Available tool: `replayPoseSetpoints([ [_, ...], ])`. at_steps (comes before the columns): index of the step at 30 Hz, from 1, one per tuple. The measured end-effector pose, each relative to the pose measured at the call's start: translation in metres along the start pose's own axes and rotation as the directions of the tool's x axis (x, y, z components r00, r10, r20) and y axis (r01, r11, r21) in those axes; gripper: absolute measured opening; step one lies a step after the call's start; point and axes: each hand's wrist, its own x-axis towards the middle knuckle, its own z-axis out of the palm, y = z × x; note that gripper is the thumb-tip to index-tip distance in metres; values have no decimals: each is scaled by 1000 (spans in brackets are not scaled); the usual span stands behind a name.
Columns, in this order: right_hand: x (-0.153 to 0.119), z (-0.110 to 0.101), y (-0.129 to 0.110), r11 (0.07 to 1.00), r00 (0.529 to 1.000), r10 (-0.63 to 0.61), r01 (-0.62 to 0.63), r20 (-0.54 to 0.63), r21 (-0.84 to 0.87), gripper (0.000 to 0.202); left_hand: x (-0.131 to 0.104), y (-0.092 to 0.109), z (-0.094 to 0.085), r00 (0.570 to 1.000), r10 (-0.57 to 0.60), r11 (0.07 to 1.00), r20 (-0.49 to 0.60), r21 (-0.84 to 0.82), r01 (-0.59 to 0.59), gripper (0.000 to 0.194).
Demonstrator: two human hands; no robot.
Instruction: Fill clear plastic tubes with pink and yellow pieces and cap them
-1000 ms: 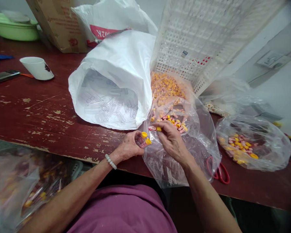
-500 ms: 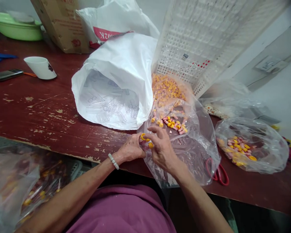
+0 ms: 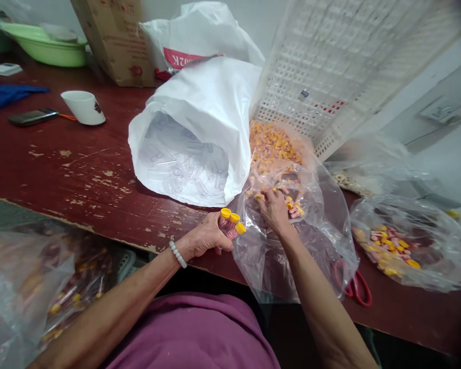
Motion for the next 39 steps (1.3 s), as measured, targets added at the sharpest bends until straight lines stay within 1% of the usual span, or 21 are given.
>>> replayPoseSetpoints([
  [2, 4, 11, 8, 990, 998, 40, -32, 57, -141, 25, -1, -1, 0, 999, -42, 999, 2, -35, 42, 38],
  [4, 5, 18, 11, 980, 994, 75, -59, 79, -189, 24, -1, -2, -1, 998, -62, 995, 21, -82, 63, 39],
  [8, 7, 17, 13, 979, 990, 103, -83, 98, -187, 24, 0, -7, -5, 993, -47, 983, 106, -172, 65, 37],
  [10, 7, 10, 11, 984, 990, 105, -90, 94, -154, 26, 0, -8, -6, 991, -40, 982, 130, -176, 62, 35],
  [11, 6, 3, 7, 991, 992, 95, -87, 79, -106, 26, -1, -8, -6, 991, -43, 984, 125, -164, 63, 34],
  [12, 4, -5, 1, 997, 996, 70, -68, 58, -32, 26, -1, -7, -5, 993, -51, 988, 110, -139, 66, 34],
  [14, -4, -25, -17, 984, 999, -41, 35, 34, 177, 24, -1, -6, -2, 996, -72, 996, 48, -53, 75, 36],
  [15, -9, -36, -29, 953, 992, -123, 109, 31, 281, 23, -1, -5, 0, 997, -80, 997, 13, 1, 80, 37],
  [17, -20, -56, -52, 870, 954, -297, 251, 44, 424, 20, -1, -3, 3, 997, -70, 991, -24, 112, 72, 39],
  [18, -26, -63, -62, 837, 929, -366, 301, 58, 458, 19, -1, -2, 5, 999, -49, 985, -22, 166, 52, 38],
  [20, -34, -72, -75, 805, 888, -450, 357, 96, 474, 15, -1, -1, 7, 1000, 13, 965, 9, 261, -15, 35],
  [22, -38, -73, -79, 798, 865, -483, 371, 136, 475, 10, -2, 0, 8, 997, 71, 940, 39, 331, -80, 33],
  [24, -40, -70, -77, 786, 853, -502, 381, 144, 487, 8, -3, 2, 9, 995, 80, 928, 57, 361, -96, 33],
  [27, -43, -64, -73, 753, 851, -516, 396, 98, 525, 8, -5, 7, 10, 995, 37, 935, 92, 348, -67, 35],
  [29, -47, -63, -72, 749, 869, -491, 383, 64, 541, 8, -6, 9, 11, 993, 11, 926, 115, 374, -54, 35],
  [31, -50, -64, -73, 764, 886, -461, 373, 41, 526, 8, -5, 9, 11, 995, 48, 872, 89, 483, -85, 36],
  [33, -52, -66, -74, 779, 886, -462, 378, 51, 500, 8, -3, 7, 11, 991, 120, 808, 63, 573, -134, 37],
  [34, -52, -67, -75, 782, 882, -467, 380, 60, 494, 8, -2, 5, 12, 988, 141, 796, 62, 586, -151, 37],
  [36, -52, -66, -75, 788, 894, -444, 353, 67, 505, 8, 0, 2, 12, 990, 117, 828, 81, 543, -142, 36],
  [39, -53, -59, -72, 791, 949, -311, 226, 55, 568, 10, 3, -3, 11, 993, 74, 872, 90, 477, -108, 34],
])
